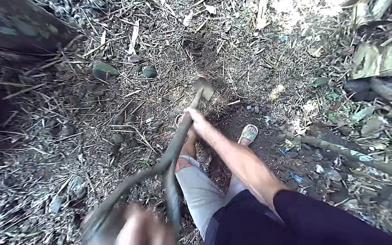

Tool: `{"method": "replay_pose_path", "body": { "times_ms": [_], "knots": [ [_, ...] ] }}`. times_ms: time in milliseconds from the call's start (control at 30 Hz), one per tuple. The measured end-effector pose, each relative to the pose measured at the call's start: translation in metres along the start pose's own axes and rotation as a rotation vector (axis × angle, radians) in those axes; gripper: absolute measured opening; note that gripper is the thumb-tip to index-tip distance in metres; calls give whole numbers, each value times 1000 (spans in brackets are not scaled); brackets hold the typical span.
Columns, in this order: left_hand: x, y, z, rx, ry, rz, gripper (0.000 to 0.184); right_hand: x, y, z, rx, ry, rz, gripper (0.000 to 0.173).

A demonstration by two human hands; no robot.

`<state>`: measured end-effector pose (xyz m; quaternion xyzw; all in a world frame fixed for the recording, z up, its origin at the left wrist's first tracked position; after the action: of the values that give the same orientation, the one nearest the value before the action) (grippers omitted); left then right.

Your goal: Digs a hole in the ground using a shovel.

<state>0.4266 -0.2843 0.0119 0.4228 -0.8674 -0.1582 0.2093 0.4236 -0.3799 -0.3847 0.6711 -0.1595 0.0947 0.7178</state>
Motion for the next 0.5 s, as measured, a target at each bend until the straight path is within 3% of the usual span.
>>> {"method": "replay_pose_path", "body": {
  "times_ms": [67, 133, 167, 233, 300, 500],
  "knots": [
    [13, -57, 48, 74, 125, 2, 19, -10, -59, 23, -38, 36, -54, 21],
    [13, -94, 52, 94, 185, 19, 16, 1, -81, 57, -98, 43, -79, 24],
    [2, -90, 44, 86, 142, -14, 12, 2, -79, 42, -82, 48, -86, 21],
    [-29, -90, 29, 77, 99, -46, 14, 16, -85, 18, -65, 58, -63, 15],
    [-69, -93, 28, 44, 98, -79, 19, 28, -100, 19, -55, 128, -52, 25],
    [-211, -82, 48, 1, -42, -348, 18, 40, -131, -54, 83, 538, -167, 58]
  ]
}}
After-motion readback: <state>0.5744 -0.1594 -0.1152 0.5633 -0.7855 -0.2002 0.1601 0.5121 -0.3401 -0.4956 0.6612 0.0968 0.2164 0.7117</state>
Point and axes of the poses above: each hand's wrist, its own y-axis away from the middle knuckle, its own x-axis out of the palm, z = x × y, the point moved 3 cm from there along -y, towards the middle knuckle, and after that the axes turned 11 degrees about y, right-handed, at the moved point
